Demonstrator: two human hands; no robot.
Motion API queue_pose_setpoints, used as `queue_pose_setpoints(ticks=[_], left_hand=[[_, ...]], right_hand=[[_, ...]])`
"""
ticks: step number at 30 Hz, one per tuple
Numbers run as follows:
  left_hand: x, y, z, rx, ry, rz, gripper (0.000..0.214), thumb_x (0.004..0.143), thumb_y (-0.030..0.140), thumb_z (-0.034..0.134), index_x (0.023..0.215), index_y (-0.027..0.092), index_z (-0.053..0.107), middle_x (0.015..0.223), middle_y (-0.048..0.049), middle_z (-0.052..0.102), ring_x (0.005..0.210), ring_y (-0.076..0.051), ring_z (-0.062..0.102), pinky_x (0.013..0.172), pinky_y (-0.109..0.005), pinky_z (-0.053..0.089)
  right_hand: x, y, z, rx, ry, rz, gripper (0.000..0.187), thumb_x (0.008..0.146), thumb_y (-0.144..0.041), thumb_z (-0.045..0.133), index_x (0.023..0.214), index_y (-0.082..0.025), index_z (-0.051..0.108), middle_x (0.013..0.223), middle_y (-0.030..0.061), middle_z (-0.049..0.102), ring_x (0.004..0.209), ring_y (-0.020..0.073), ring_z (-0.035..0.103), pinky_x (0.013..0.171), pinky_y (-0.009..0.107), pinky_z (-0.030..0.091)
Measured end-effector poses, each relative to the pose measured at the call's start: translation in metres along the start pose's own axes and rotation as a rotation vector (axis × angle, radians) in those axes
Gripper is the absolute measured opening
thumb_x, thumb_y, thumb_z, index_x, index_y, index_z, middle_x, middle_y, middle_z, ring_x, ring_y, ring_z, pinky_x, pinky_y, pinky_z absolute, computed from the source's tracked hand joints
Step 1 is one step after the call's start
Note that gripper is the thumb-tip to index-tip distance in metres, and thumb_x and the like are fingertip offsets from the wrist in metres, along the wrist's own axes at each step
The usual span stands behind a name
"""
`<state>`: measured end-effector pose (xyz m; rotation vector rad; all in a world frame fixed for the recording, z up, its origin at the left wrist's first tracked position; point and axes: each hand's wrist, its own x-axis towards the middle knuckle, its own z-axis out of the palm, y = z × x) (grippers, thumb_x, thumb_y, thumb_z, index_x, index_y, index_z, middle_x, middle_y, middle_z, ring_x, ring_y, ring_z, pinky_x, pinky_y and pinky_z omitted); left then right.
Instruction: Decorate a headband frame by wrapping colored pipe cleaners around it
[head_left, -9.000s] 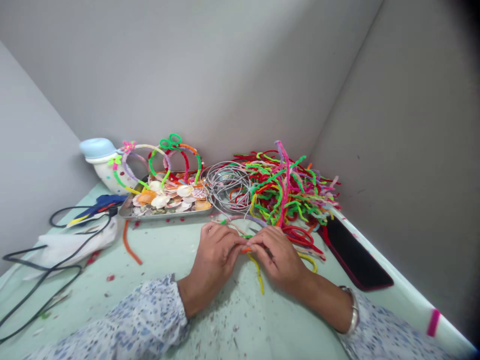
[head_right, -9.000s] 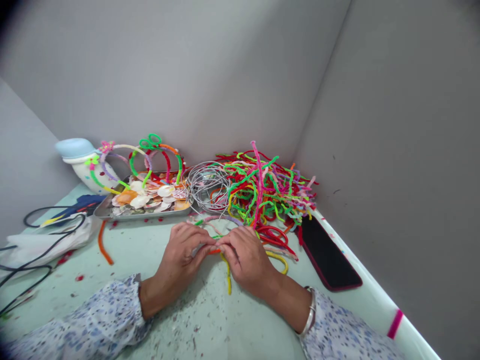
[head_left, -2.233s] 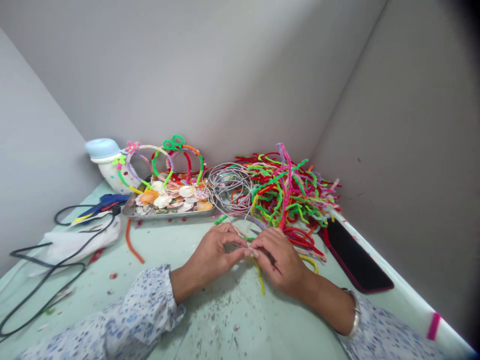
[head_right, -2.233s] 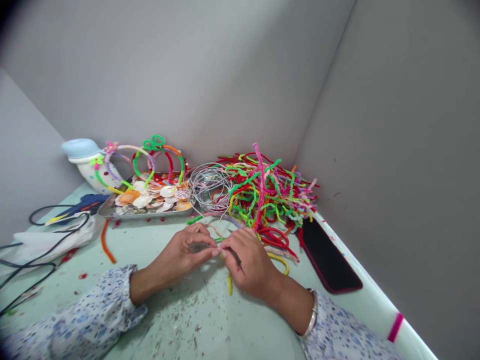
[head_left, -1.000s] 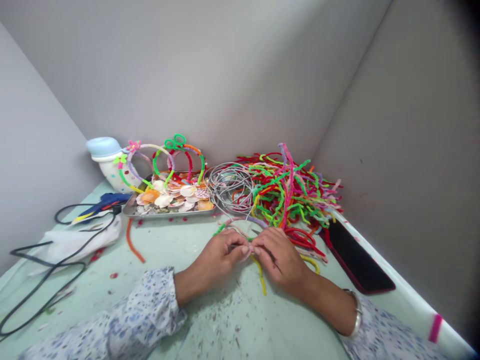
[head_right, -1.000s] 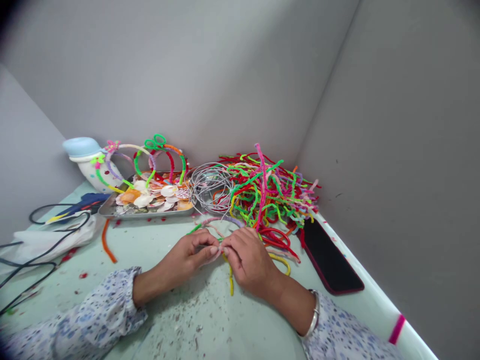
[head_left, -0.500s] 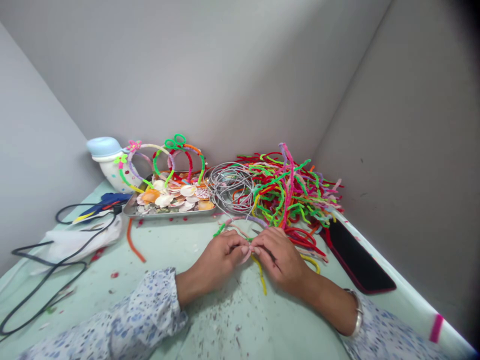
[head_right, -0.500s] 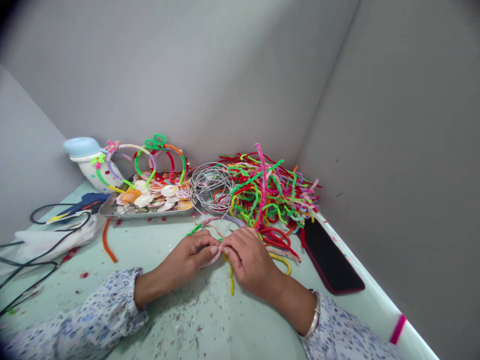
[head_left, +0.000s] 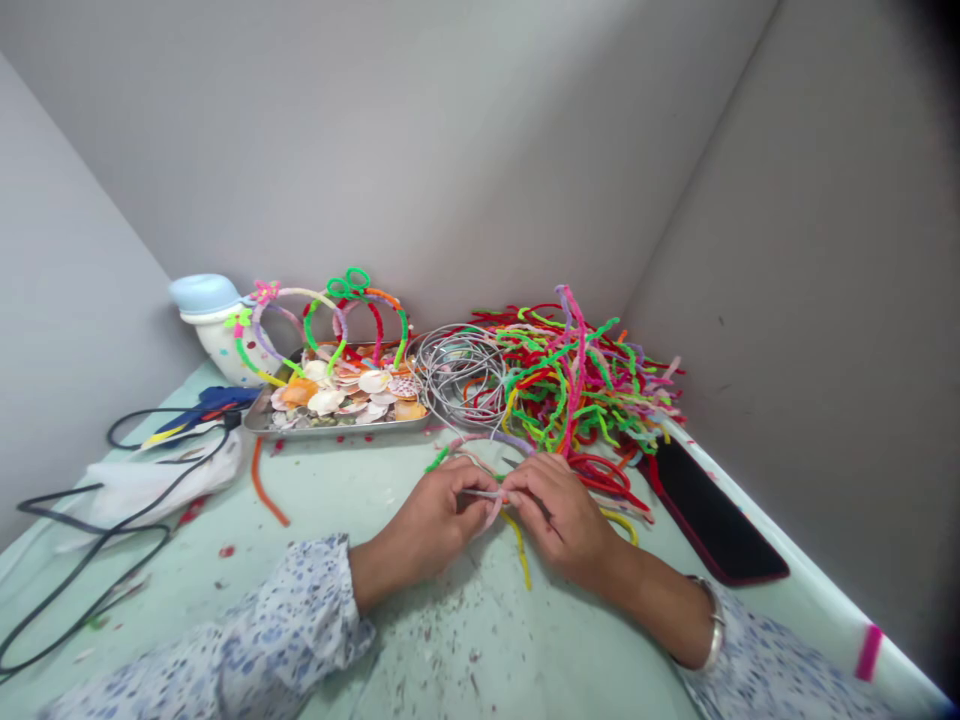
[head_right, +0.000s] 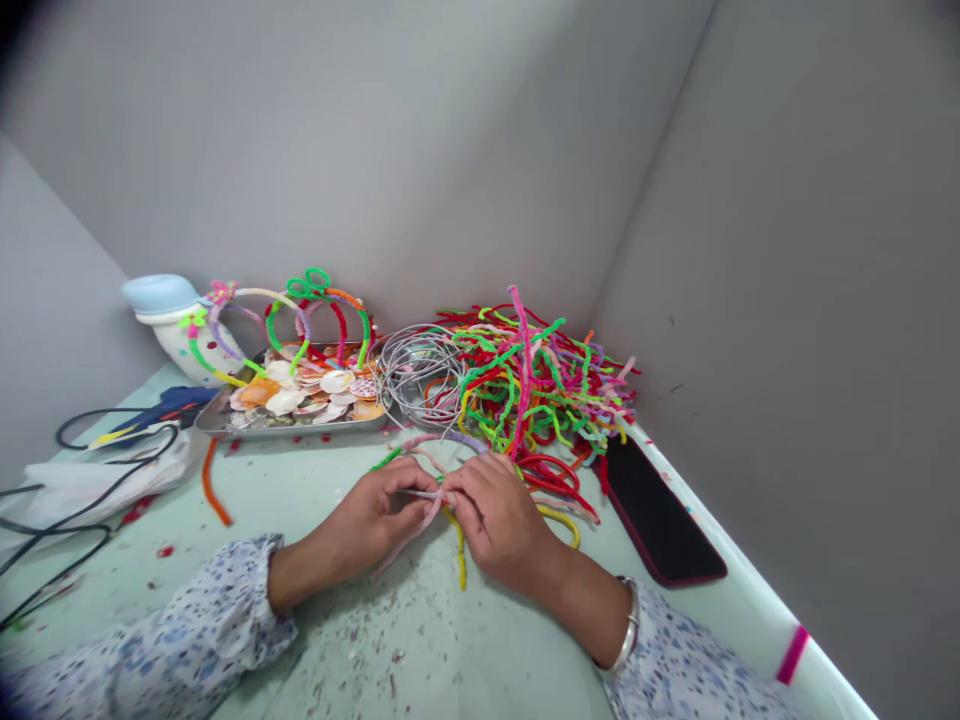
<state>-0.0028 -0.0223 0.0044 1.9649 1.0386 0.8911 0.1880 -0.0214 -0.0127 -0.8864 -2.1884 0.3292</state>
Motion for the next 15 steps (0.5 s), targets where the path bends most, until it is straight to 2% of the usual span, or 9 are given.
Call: queue_pose_setpoints(ticks=[4, 9, 15], left_hand=[[0.0004, -0.0031, 0.0017, 0.034, 0.048, 0.072, 0.012, 0.081, 0.01, 0.06, 0.081, 0.019, 0.068, 0.079, 0.001, 0.063, 0.077, -0.013, 0.056, 0.084, -0.028, 0.041], [0.0014, -0.0047, 0.0036, 0.068, 0.127, 0.101, 0.007, 0.08, 0.013, 0.063, 0.079, 0.019, 0.066, 0.077, 0.0022, 0.063, 0.074, -0.012, 0.058, 0.092, -0.032, 0.038], [0.001, -0.0023, 0.0023, 0.12, 0.132, 0.103, 0.005, 0.081, 0.015, 0.064, 0.079, 0.018, 0.065, 0.077, 0.0005, 0.063, 0.075, -0.013, 0.057, 0.074, -0.026, 0.043]], right_hand=[[-0.0005, -0.0005, -0.0007, 0.024, 0.003, 0.015, 0.011, 0.092, -0.016, 0.044, 0.09, -0.02, 0.055, 0.083, 0.0044, 0.059, 0.081, 0.0204, 0.051, 0.074, 0.036, 0.036], [-0.0006, -0.0016, -0.0015, 0.038, 0.008, 0.027, 0.011, 0.092, -0.015, 0.045, 0.09, -0.02, 0.054, 0.084, 0.0037, 0.06, 0.081, 0.0199, 0.052, 0.075, 0.035, 0.036], [0.0005, -0.0011, -0.0005, 0.04, 0.008, 0.034, 0.011, 0.091, -0.015, 0.044, 0.091, -0.02, 0.055, 0.086, 0.0041, 0.061, 0.082, 0.0201, 0.053, 0.075, 0.035, 0.037]])
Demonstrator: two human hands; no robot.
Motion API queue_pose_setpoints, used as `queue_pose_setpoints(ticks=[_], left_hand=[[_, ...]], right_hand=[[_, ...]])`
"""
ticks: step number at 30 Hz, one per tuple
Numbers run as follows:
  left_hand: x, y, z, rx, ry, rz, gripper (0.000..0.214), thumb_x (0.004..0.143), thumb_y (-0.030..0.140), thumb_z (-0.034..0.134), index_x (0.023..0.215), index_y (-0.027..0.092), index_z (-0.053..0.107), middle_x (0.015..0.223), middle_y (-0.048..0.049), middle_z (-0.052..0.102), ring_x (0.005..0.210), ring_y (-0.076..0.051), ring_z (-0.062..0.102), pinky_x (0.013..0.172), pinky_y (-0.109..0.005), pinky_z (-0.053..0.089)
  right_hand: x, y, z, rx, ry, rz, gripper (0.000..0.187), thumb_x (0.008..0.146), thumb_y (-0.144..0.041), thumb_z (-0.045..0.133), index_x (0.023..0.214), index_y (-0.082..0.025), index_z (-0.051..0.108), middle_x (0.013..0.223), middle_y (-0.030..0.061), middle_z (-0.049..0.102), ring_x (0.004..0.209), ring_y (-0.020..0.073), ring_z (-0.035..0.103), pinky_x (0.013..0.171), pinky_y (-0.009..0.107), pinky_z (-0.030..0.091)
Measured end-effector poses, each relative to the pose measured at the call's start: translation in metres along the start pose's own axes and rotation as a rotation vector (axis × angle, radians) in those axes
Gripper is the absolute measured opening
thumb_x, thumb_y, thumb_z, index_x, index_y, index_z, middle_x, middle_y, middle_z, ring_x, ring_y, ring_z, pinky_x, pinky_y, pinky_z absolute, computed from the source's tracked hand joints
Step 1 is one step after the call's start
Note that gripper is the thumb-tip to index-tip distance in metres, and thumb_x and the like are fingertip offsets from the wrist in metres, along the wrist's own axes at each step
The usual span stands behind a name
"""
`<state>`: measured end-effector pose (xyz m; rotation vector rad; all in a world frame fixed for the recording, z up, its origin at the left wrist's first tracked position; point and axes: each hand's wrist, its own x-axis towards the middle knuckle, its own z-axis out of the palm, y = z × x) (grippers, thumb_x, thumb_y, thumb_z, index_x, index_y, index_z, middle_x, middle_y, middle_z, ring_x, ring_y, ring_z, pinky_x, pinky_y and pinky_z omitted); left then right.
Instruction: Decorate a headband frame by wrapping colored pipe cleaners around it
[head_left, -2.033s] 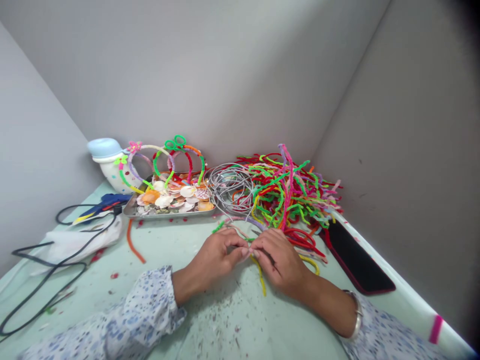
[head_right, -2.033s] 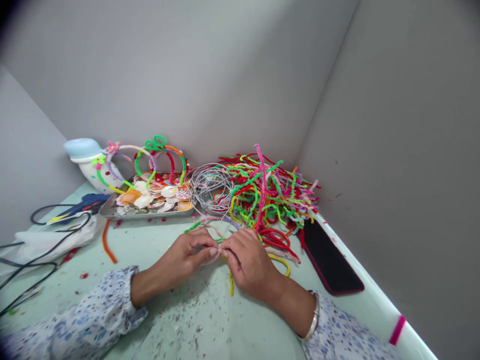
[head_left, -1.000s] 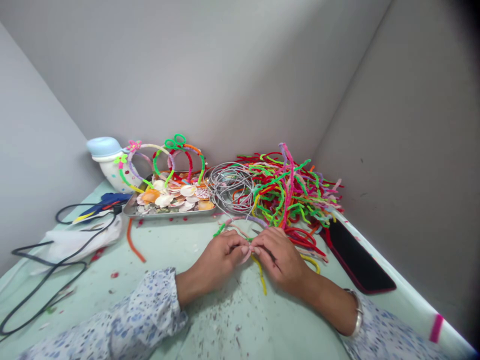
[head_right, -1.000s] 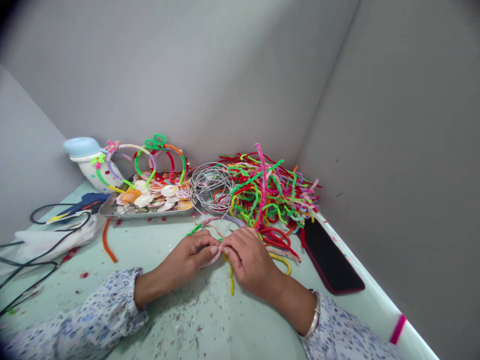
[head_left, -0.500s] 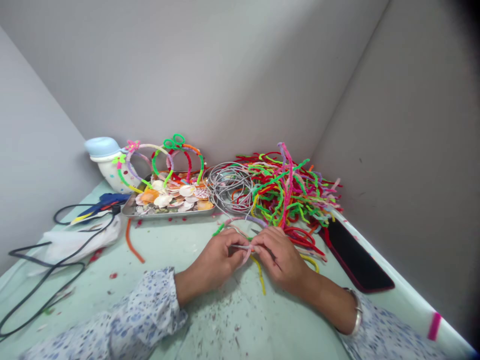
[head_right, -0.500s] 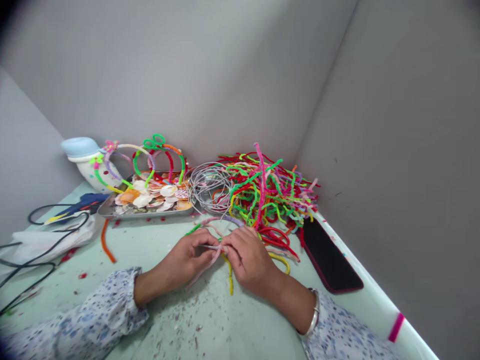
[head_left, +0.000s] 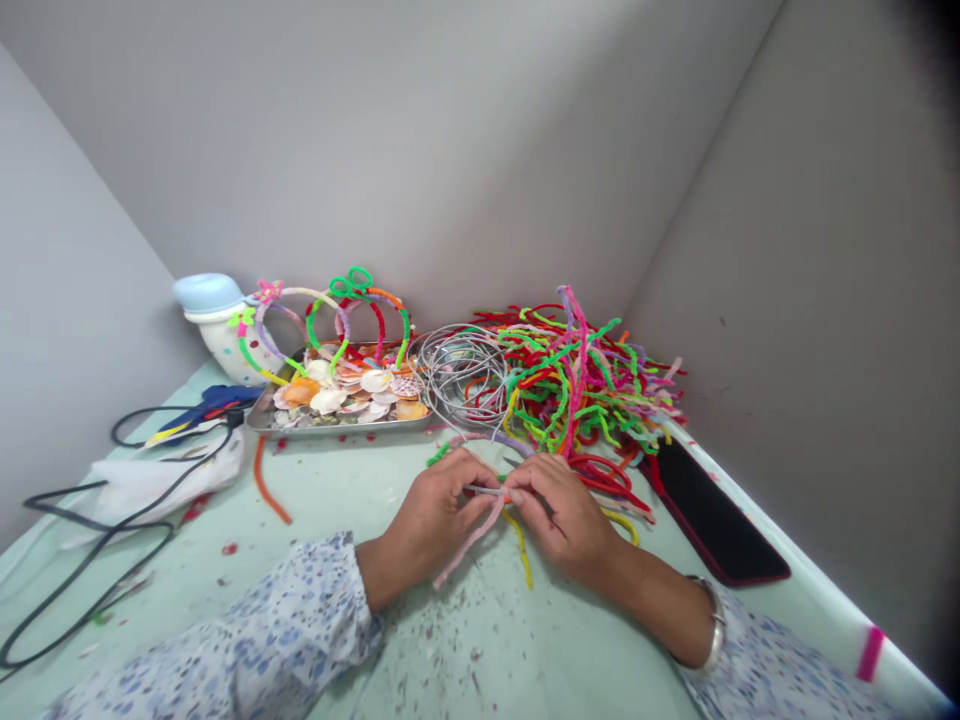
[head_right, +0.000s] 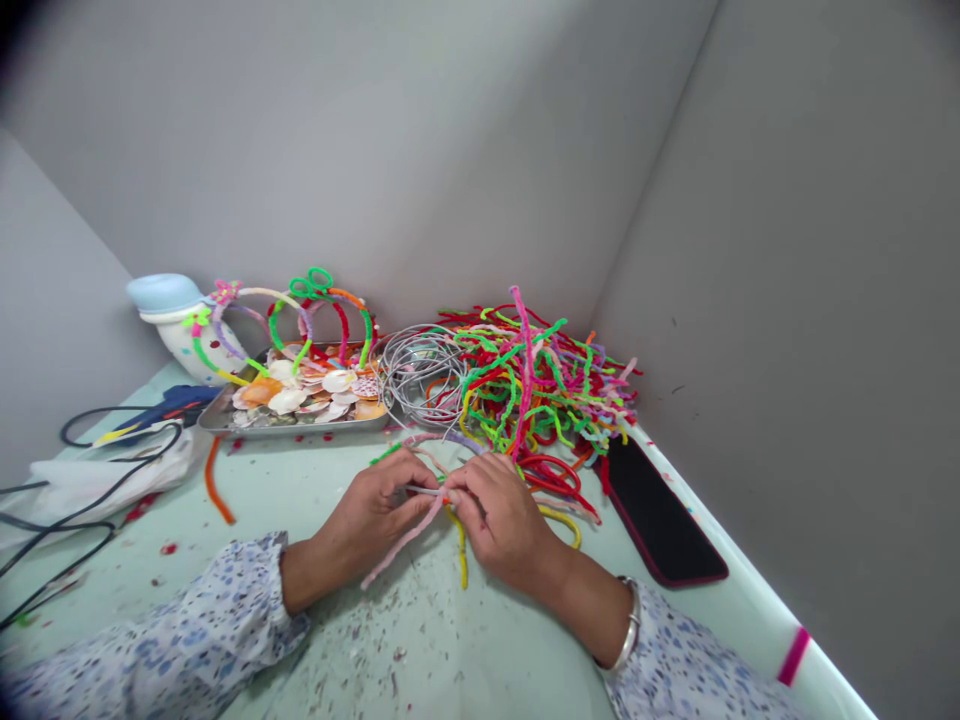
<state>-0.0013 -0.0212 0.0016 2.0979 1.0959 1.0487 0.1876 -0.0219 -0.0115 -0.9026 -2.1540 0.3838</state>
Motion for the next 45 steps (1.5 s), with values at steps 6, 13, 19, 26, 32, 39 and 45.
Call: queue_pose_setpoints(ticks=[6, 13, 19, 26, 32, 39, 45], left_hand=[[0.0, 0.0, 0.0, 0.019, -0.002, 0.03, 0.002, 0.082, 0.017, 0.064, 0.08, 0.018, 0.065, 0.077, -0.0006, 0.063, 0.075, -0.014, 0.056, 0.072, -0.026, 0.042], [-0.001, -0.003, 0.001, -0.018, 0.017, 0.036, 0.004, 0.082, 0.02, 0.065, 0.078, 0.018, 0.064, 0.076, -0.0007, 0.063, 0.073, -0.013, 0.056, 0.071, -0.025, 0.041], [-0.002, -0.003, 0.001, -0.082, 0.025, 0.054, 0.012, 0.085, 0.026, 0.062, 0.077, 0.017, 0.063, 0.075, -0.001, 0.063, 0.071, -0.013, 0.056, 0.075, -0.027, 0.041], [-0.004, 0.003, 0.001, -0.092, 0.017, -0.051, 0.015, 0.084, 0.029, 0.062, 0.074, 0.017, 0.061, 0.072, -0.0006, 0.061, 0.069, -0.014, 0.053, 0.073, -0.029, 0.041], [-0.005, 0.002, 0.005, -0.257, 0.009, -0.105, 0.013, 0.083, 0.023, 0.063, 0.073, 0.016, 0.06, 0.074, -0.0014, 0.059, 0.076, -0.016, 0.054, 0.072, -0.028, 0.043], [-0.005, 0.007, 0.004, -0.299, -0.003, -0.223, 0.011, 0.078, 0.024, 0.066, 0.072, 0.015, 0.065, 0.073, -0.0033, 0.062, 0.073, -0.017, 0.056, 0.07, -0.029, 0.045], [-0.004, 0.003, 0.006, -0.289, -0.028, -0.219, 0.011, 0.081, 0.024, 0.063, 0.075, 0.015, 0.061, 0.075, -0.0022, 0.061, 0.074, -0.016, 0.056, 0.07, -0.028, 0.045]], right_hand=[[-0.001, -0.001, -0.001, 0.004, -0.001, -0.001, 0.012, 0.092, -0.016, 0.044, 0.091, -0.02, 0.055, 0.087, 0.0049, 0.061, 0.082, 0.0206, 0.052, 0.075, 0.036, 0.038], [0.0, -0.001, -0.002, -0.005, -0.001, -0.008, 0.012, 0.091, -0.014, 0.043, 0.091, -0.02, 0.054, 0.085, 0.0054, 0.06, 0.082, 0.0209, 0.051, 0.075, 0.037, 0.038], [0.0, -0.001, -0.001, -0.012, 0.007, -0.026, 0.012, 0.092, -0.015, 0.043, 0.091, -0.02, 0.054, 0.083, 0.005, 0.059, 0.08, 0.0207, 0.051, 0.073, 0.037, 0.038], [0.0, -0.003, 0.0, -0.046, 0.007, -0.035, 0.012, 0.092, -0.016, 0.043, 0.09, -0.02, 0.055, 0.081, 0.005, 0.059, 0.079, 0.0213, 0.052, 0.072, 0.036, 0.038], [0.001, -0.003, -0.001, -0.071, -0.006, -0.05, 0.014, 0.091, -0.016, 0.043, 0.091, -0.02, 0.056, 0.08, 0.0051, 0.059, 0.079, 0.0214, 0.053, 0.072, 0.036, 0.038], [0.0, -0.003, 0.001, -0.069, -0.009, -0.068, 0.012, 0.091, -0.016, 0.043, 0.091, -0.02, 0.055, 0.081, 0.0053, 0.059, 0.079, 0.0214, 0.052, 0.074, 0.037, 0.038], [0.001, -0.003, 0.0, -0.093, 0.006, -0.064, 0.013, 0.091, -0.017, 0.043, 0.091, -0.02, 0.056, 0.08, 0.0052, 0.059, 0.078, 0.0213, 0.053, 0.072, 0.036, 0.038]])
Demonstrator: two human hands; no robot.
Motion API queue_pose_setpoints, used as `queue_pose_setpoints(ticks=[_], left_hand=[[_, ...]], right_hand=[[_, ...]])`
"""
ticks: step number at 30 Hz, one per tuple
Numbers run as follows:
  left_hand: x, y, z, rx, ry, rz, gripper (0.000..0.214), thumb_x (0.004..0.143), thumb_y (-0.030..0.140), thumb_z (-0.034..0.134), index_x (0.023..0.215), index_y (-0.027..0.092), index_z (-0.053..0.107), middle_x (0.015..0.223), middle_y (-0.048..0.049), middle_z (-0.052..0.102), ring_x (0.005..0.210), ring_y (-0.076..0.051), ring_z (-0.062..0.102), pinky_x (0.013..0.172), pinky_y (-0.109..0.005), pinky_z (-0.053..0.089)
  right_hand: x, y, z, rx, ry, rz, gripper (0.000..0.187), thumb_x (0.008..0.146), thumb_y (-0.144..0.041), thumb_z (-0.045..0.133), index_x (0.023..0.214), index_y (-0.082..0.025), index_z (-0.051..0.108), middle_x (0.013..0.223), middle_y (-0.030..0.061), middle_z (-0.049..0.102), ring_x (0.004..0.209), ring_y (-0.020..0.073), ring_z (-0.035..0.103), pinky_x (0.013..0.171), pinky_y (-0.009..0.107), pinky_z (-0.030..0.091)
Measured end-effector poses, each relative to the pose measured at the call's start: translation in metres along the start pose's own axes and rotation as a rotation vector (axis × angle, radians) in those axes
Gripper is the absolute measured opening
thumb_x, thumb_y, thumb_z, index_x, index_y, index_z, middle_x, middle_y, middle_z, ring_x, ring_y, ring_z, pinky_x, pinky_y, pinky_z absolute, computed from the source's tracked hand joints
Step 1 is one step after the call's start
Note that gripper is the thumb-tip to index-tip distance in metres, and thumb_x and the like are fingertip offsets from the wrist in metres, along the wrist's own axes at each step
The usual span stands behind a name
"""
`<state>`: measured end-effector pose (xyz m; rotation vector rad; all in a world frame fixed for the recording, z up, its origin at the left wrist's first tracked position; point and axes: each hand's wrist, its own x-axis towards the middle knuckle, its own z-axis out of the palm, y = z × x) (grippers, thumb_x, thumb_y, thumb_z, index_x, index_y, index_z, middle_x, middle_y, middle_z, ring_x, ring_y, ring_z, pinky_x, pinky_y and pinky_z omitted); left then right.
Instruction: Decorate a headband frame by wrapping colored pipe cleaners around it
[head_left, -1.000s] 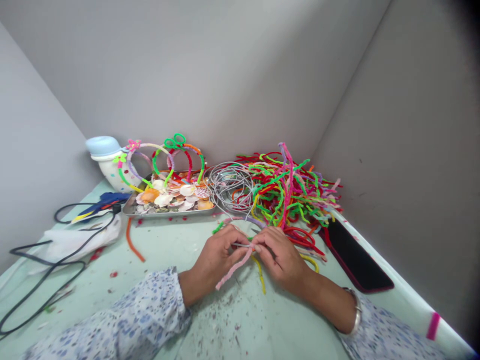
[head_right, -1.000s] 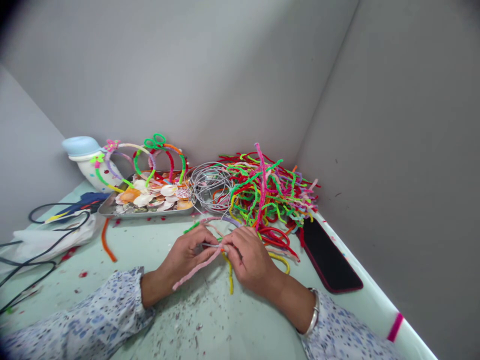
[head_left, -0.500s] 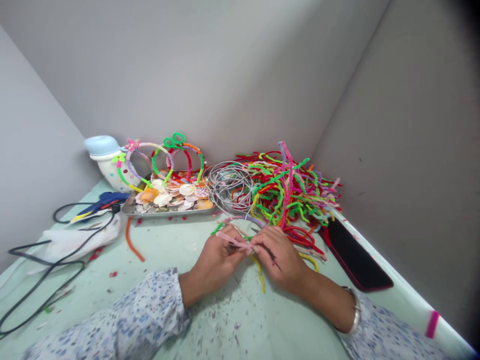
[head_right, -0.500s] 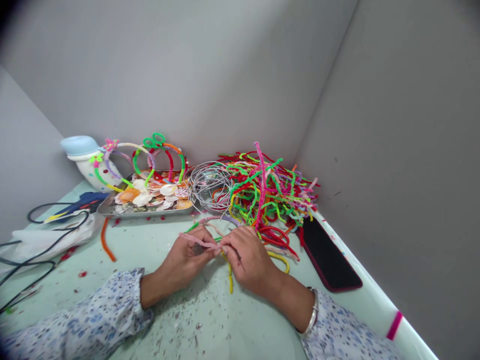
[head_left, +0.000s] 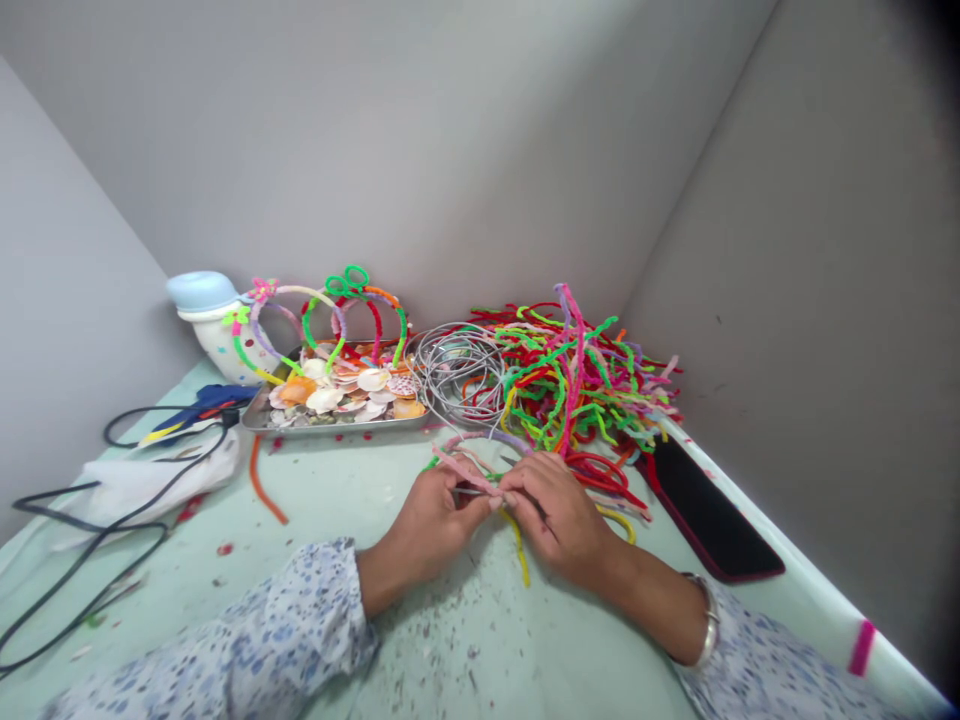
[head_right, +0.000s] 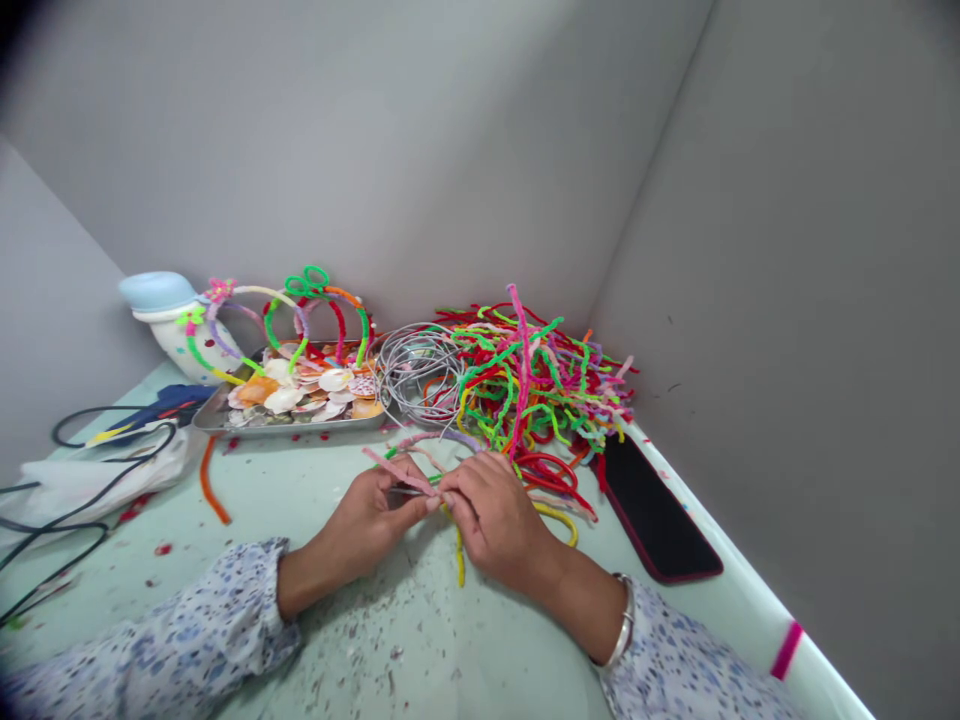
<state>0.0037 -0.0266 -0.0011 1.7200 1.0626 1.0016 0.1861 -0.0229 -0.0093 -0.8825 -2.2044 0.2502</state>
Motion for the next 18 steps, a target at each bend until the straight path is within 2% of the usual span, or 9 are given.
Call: queue_pose_setpoints(ticks=[5, 9, 18], left_hand=[[-0.0002, -0.0017, -0.0009, 0.055, 0.0, 0.037, 0.013, 0.082, 0.026, 0.063, 0.075, 0.015, 0.062, 0.077, -0.0025, 0.062, 0.077, -0.016, 0.057, 0.073, -0.028, 0.045], [-0.0016, -0.0005, -0.0015, 0.032, 0.0, 0.009, 0.013, 0.082, 0.027, 0.062, 0.078, 0.014, 0.064, 0.077, -0.0036, 0.064, 0.075, -0.017, 0.058, 0.071, -0.028, 0.046], [-0.0019, 0.006, -0.0013, -0.05, 0.038, -0.068, 0.015, 0.077, 0.026, 0.066, 0.069, 0.014, 0.062, 0.068, -0.0018, 0.06, 0.068, -0.015, 0.052, 0.065, -0.027, 0.042]], right_hand=[[-0.0004, -0.0002, 0.0004, -0.003, 0.004, -0.003, 0.014, 0.091, -0.016, 0.042, 0.091, -0.02, 0.055, 0.08, 0.005, 0.059, 0.078, 0.0214, 0.052, 0.072, 0.036, 0.038], [-0.001, -0.0005, 0.0019, 0.01, -0.014, -0.004, 0.013, 0.091, -0.016, 0.042, 0.091, -0.02, 0.055, 0.08, 0.0048, 0.059, 0.078, 0.0212, 0.052, 0.073, 0.036, 0.038], [-0.0017, 0.0005, 0.0022, 0.024, -0.018, -0.025, 0.011, 0.091, -0.017, 0.043, 0.093, -0.02, 0.054, 0.08, 0.0044, 0.057, 0.078, 0.0206, 0.051, 0.074, 0.037, 0.038]])
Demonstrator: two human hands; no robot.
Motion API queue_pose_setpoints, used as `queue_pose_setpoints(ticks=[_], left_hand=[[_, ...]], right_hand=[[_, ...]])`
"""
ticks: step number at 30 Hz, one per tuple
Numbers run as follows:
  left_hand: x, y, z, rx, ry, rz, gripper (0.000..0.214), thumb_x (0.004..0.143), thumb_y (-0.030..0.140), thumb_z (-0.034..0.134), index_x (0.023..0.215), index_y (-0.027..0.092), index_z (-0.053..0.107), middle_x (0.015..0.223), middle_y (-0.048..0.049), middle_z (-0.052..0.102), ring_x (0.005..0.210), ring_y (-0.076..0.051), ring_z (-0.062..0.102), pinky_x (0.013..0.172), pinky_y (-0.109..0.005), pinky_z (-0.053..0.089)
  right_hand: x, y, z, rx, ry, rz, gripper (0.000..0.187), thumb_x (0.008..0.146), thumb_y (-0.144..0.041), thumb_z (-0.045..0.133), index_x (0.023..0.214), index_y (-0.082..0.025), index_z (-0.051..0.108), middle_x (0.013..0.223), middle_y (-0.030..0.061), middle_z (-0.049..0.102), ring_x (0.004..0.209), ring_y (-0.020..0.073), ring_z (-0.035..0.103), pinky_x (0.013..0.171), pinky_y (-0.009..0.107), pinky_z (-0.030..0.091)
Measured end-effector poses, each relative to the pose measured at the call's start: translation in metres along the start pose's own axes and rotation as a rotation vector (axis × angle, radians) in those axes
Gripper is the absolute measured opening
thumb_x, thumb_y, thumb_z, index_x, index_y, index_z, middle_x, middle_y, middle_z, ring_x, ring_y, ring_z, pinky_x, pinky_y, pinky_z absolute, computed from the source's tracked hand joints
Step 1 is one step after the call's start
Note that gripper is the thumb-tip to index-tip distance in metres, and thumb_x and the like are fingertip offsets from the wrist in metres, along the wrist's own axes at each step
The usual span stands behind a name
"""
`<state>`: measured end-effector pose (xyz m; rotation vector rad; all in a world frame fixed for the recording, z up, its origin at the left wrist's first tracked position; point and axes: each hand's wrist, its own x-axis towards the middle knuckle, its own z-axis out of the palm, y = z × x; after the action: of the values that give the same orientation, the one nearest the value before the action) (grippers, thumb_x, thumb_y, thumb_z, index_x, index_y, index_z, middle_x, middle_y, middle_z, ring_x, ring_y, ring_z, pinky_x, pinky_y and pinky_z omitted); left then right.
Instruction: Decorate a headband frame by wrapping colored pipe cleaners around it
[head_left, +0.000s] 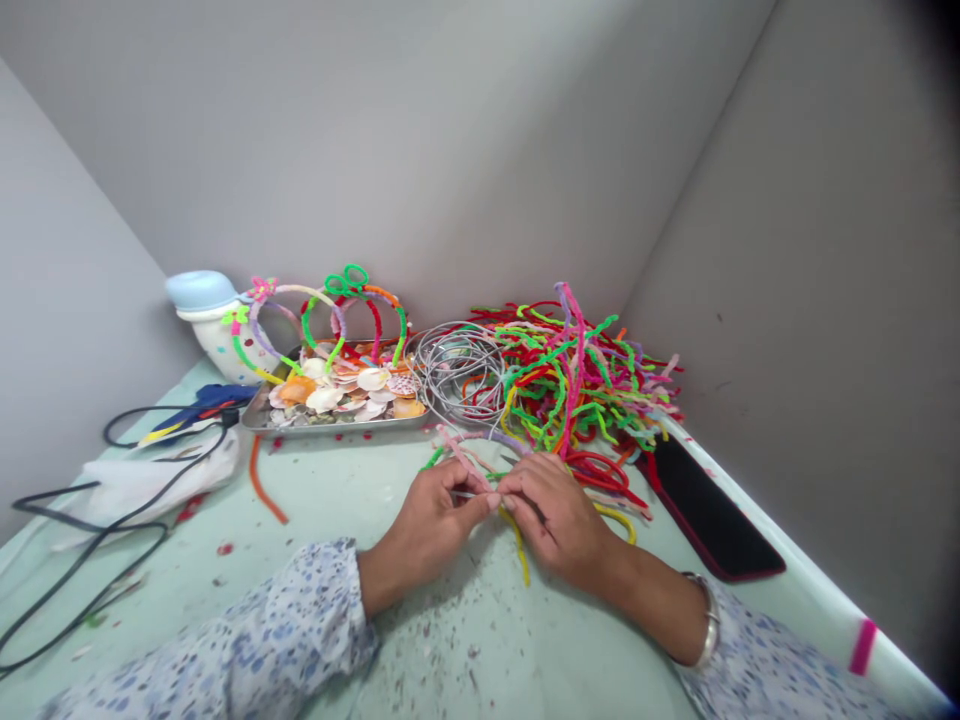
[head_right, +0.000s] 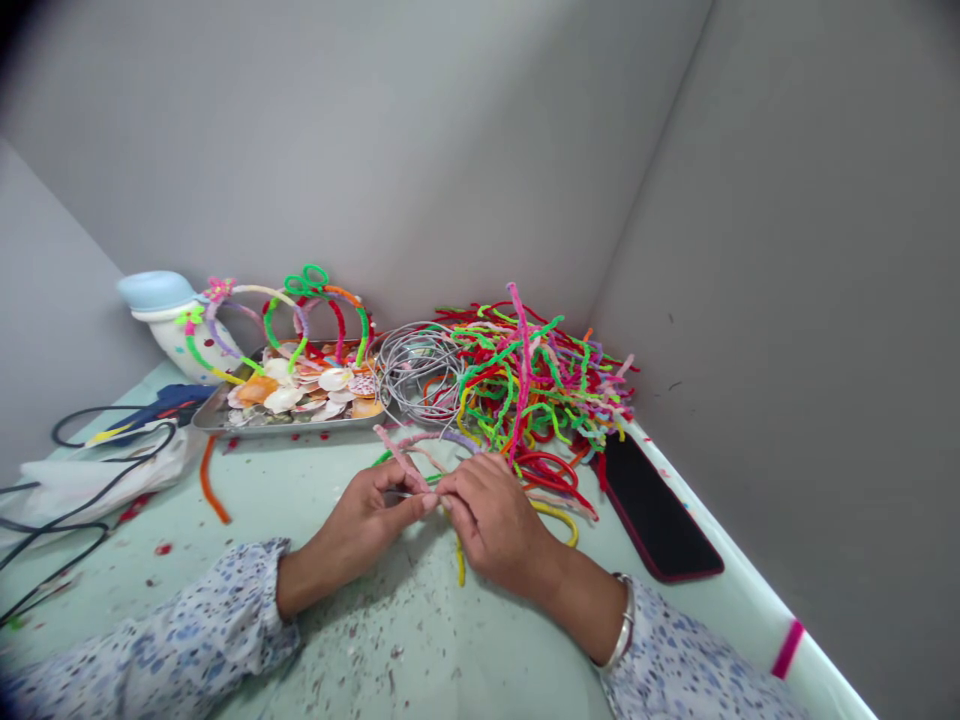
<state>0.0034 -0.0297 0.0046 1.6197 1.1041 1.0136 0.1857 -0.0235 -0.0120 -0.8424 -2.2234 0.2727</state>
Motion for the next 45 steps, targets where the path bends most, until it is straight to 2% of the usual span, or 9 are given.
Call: queue_pose_setpoints(ticks=[8, 13, 22, 32, 45], left_hand=[[0.0011, -0.0064, 0.0, 0.051, -0.032, 0.022, 0.018, 0.082, 0.031, 0.061, 0.077, 0.013, 0.062, 0.075, -0.0034, 0.062, 0.072, -0.015, 0.054, 0.067, -0.027, 0.043], [0.0005, -0.0015, -0.002, 0.091, -0.033, 0.048, 0.02, 0.083, 0.028, 0.058, 0.069, 0.014, 0.059, 0.069, 0.0, 0.057, 0.068, -0.013, 0.049, 0.065, -0.025, 0.039], [0.0023, 0.0011, -0.0025, 0.03, -0.039, -0.002, 0.019, 0.08, 0.023, 0.058, 0.063, 0.014, 0.056, 0.063, 0.0018, 0.051, 0.064, -0.012, 0.044, 0.061, -0.024, 0.035], [0.0022, 0.0003, -0.0006, 0.03, -0.017, -0.008, 0.019, 0.081, 0.027, 0.057, 0.066, 0.014, 0.059, 0.066, 0.0007, 0.054, 0.066, -0.013, 0.047, 0.062, -0.024, 0.037], [0.0026, -0.0026, 0.0008, 0.052, -0.01, -0.046, 0.02, 0.081, 0.025, 0.055, 0.064, 0.015, 0.058, 0.06, 0.0024, 0.05, 0.06, -0.012, 0.044, 0.057, -0.024, 0.034]], right_hand=[[-0.0006, 0.0002, -0.0004, -0.013, 0.013, 0.012, 0.011, 0.091, -0.015, 0.043, 0.092, -0.02, 0.053, 0.082, 0.0051, 0.059, 0.079, 0.0212, 0.051, 0.074, 0.037, 0.037], [-0.0012, 0.0015, 0.0012, -0.003, 0.007, 0.001, 0.011, 0.091, -0.016, 0.044, 0.091, -0.019, 0.054, 0.081, 0.0048, 0.058, 0.078, 0.0206, 0.05, 0.074, 0.036, 0.036], [-0.0025, 0.0014, 0.001, -0.006, -0.021, -0.019, 0.01, 0.091, -0.017, 0.045, 0.092, -0.019, 0.054, 0.08, 0.0043, 0.057, 0.077, 0.0197, 0.049, 0.073, 0.036, 0.036], [0.0006, 0.0006, 0.0013, -0.021, 0.006, -0.003, 0.012, 0.091, -0.015, 0.044, 0.092, -0.018, 0.055, 0.081, 0.005, 0.058, 0.078, 0.0199, 0.049, 0.074, 0.036, 0.036], [-0.0003, 0.0022, 0.0016, -0.026, -0.019, -0.018, 0.01, 0.091, -0.017, 0.045, 0.091, -0.018, 0.055, 0.08, 0.0049, 0.058, 0.078, 0.0202, 0.05, 0.074, 0.036, 0.036]])
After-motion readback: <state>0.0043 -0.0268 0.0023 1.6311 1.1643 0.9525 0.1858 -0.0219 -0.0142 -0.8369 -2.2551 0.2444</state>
